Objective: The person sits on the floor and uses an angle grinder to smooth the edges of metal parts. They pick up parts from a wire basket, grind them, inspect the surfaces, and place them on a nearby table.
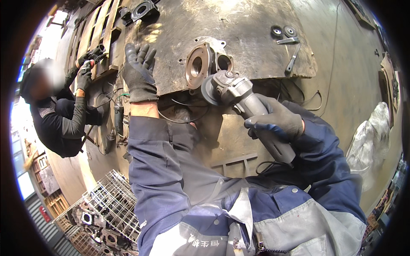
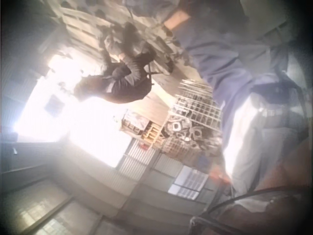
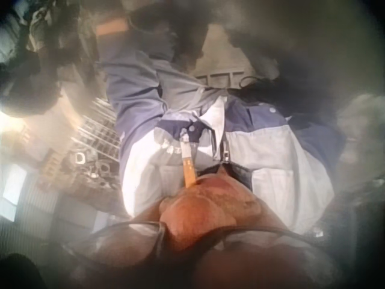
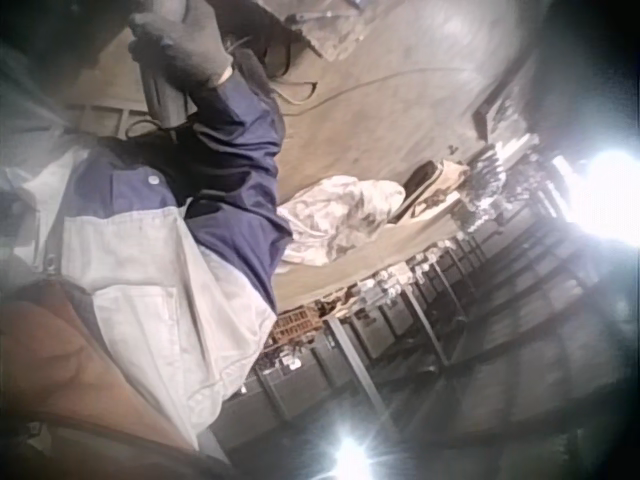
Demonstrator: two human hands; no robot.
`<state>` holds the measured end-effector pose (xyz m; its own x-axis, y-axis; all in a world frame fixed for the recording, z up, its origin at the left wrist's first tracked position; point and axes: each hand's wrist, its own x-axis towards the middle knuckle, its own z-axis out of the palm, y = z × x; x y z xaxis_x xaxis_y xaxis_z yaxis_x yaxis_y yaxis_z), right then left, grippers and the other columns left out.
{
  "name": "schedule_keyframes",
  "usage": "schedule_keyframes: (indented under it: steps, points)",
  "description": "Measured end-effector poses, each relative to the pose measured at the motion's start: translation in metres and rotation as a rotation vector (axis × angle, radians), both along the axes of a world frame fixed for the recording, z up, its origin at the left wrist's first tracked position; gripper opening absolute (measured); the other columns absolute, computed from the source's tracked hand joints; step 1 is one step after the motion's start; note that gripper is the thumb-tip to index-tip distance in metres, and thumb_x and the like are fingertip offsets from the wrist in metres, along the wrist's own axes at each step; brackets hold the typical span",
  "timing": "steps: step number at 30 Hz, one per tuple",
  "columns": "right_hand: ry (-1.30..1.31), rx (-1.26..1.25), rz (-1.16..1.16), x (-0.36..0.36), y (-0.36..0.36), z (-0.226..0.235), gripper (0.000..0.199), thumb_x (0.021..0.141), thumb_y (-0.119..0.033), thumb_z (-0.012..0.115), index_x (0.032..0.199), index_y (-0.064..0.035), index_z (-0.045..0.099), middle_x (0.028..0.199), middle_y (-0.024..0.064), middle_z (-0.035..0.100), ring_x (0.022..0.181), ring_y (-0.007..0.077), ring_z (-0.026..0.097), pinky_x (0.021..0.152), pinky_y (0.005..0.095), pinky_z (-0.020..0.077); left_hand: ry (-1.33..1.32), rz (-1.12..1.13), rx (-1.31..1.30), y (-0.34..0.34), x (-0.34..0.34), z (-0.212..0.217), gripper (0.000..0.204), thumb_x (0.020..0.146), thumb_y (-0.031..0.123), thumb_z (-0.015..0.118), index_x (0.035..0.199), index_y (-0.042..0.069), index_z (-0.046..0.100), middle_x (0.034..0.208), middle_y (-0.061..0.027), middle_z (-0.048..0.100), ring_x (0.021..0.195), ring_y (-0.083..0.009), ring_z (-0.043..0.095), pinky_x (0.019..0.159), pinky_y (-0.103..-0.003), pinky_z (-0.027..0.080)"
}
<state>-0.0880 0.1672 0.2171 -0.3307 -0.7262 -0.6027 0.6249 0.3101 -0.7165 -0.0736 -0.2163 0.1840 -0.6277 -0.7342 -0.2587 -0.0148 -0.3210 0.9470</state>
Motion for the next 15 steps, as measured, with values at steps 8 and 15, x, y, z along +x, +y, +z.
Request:
schedule_keyframes:
  steps: [8, 15]
  points:
    - [0.063, -0.182, -0.471, -0.056, 0.036, 0.005, 0.046, 0.097, -0.017, 0.076, 0.133, 0.0004, 0.054, 0.099, 0.0139, 0.07, 0.083, 0.0243, 0.075, 0.074, 0.037, 0.0639, -0.078, -0.523, -0.137, 0.023, 0.0, -0.021, 0.059, 0.108, 0.044, 0.059, 0.142, -0.004, 0.055, 0.132, -0.0177, 0.07, 0.121, -0.0283, 0.069, 0.107, -0.039, 0.054]
    - [0.161, -0.254, -0.566, -0.086, 0.051, -0.004, 0.043, 0.1, -0.029, 0.074, 0.128, 0.0015, 0.06, 0.101, 0.0124, 0.071, 0.091, 0.022, 0.075, 0.082, 0.0365, 0.0647, -0.605, -1.106, -1.074, 0.075, 0.001, -0.064, 0.076, 0.079, 0.029, 0.095, 0.139, -0.001, 0.059, 0.126, -0.021, 0.072, 0.119, -0.0267, 0.069, 0.101, -0.037, 0.055]
